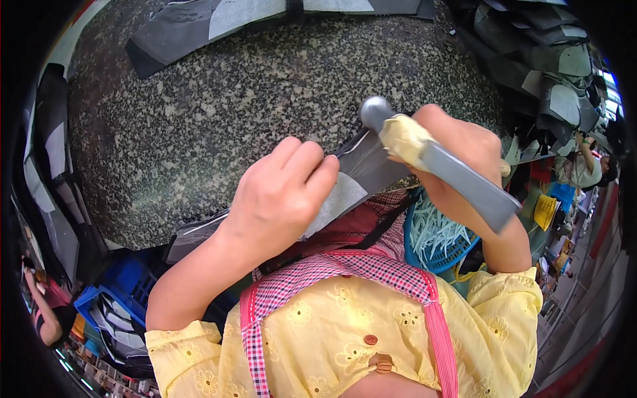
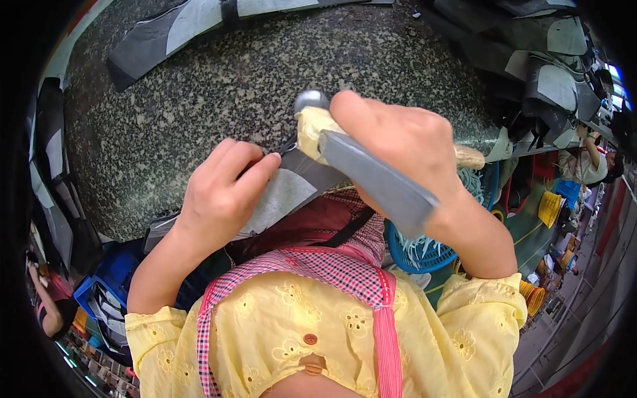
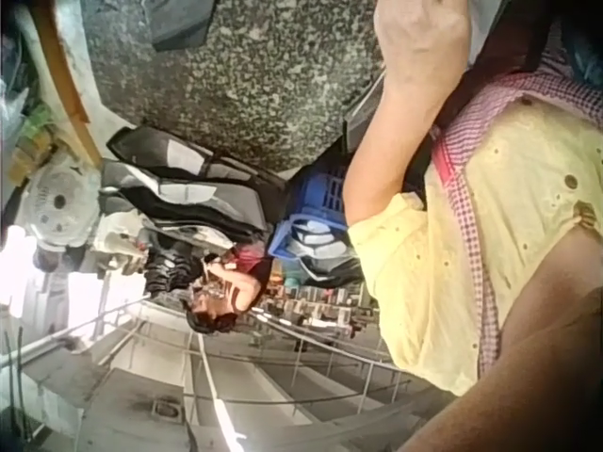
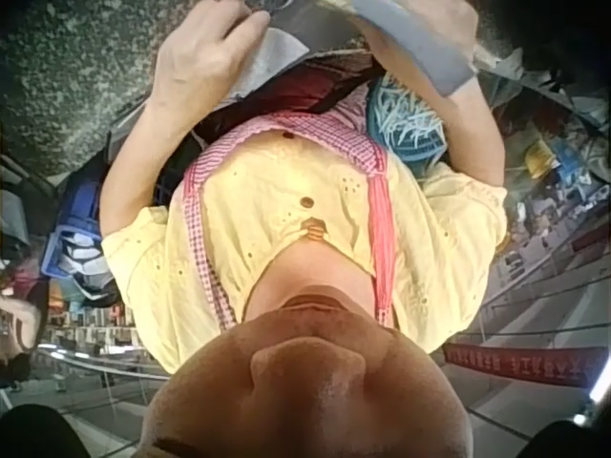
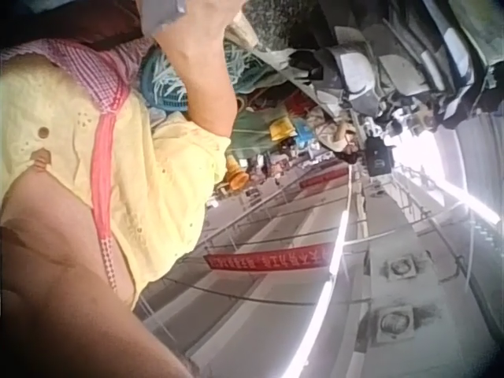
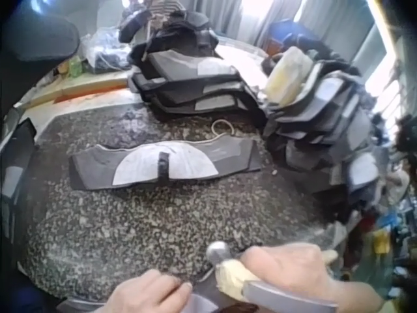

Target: The person is hammering and assembling various shoe components on a workbench in a factory.

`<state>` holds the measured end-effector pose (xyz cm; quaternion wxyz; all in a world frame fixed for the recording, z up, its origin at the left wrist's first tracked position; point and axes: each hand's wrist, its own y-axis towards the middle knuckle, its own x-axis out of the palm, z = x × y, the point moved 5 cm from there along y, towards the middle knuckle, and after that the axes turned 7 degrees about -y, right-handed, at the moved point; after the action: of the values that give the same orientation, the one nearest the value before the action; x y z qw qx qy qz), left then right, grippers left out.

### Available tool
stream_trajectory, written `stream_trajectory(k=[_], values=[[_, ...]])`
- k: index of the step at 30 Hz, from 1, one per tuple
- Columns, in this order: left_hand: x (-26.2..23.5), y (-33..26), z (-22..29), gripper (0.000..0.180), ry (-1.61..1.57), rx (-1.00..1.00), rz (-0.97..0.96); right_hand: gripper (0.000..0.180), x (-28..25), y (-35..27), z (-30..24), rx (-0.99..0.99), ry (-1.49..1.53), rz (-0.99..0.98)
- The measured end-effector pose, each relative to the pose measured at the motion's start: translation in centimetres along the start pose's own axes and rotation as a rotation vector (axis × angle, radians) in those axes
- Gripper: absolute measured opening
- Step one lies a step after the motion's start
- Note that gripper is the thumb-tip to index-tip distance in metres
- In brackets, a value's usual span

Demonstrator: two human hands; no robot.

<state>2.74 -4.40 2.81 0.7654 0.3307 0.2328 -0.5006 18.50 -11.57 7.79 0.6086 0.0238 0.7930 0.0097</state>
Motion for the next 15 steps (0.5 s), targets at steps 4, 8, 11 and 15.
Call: stream_trajectory(k=[4,8,11,15], values=[[0.1,-0.1,-0.6,0.028,-0.048,-0.034,0.005,0.020,1.8,-0.5,-1.5,-0.009,0.059,-0.170],[-1.5,-1.6,-1.7,0.023,-0.272,-0.298,0.025,0.024,2.2,-1.1,-0.4,0.009,0.080,-0.117],[-0.1,-0.8,-1.2,0.018,-0.150,-0.097,0.207,0.023,1.3,-0.8,0.3,0.015,0.026,-0.070],[2.2,4.6,-1.4,0.023,-0.068,-0.005,0.231,0.024,-0.8,0.0,4.3,0.175,-0.052,0.004]])
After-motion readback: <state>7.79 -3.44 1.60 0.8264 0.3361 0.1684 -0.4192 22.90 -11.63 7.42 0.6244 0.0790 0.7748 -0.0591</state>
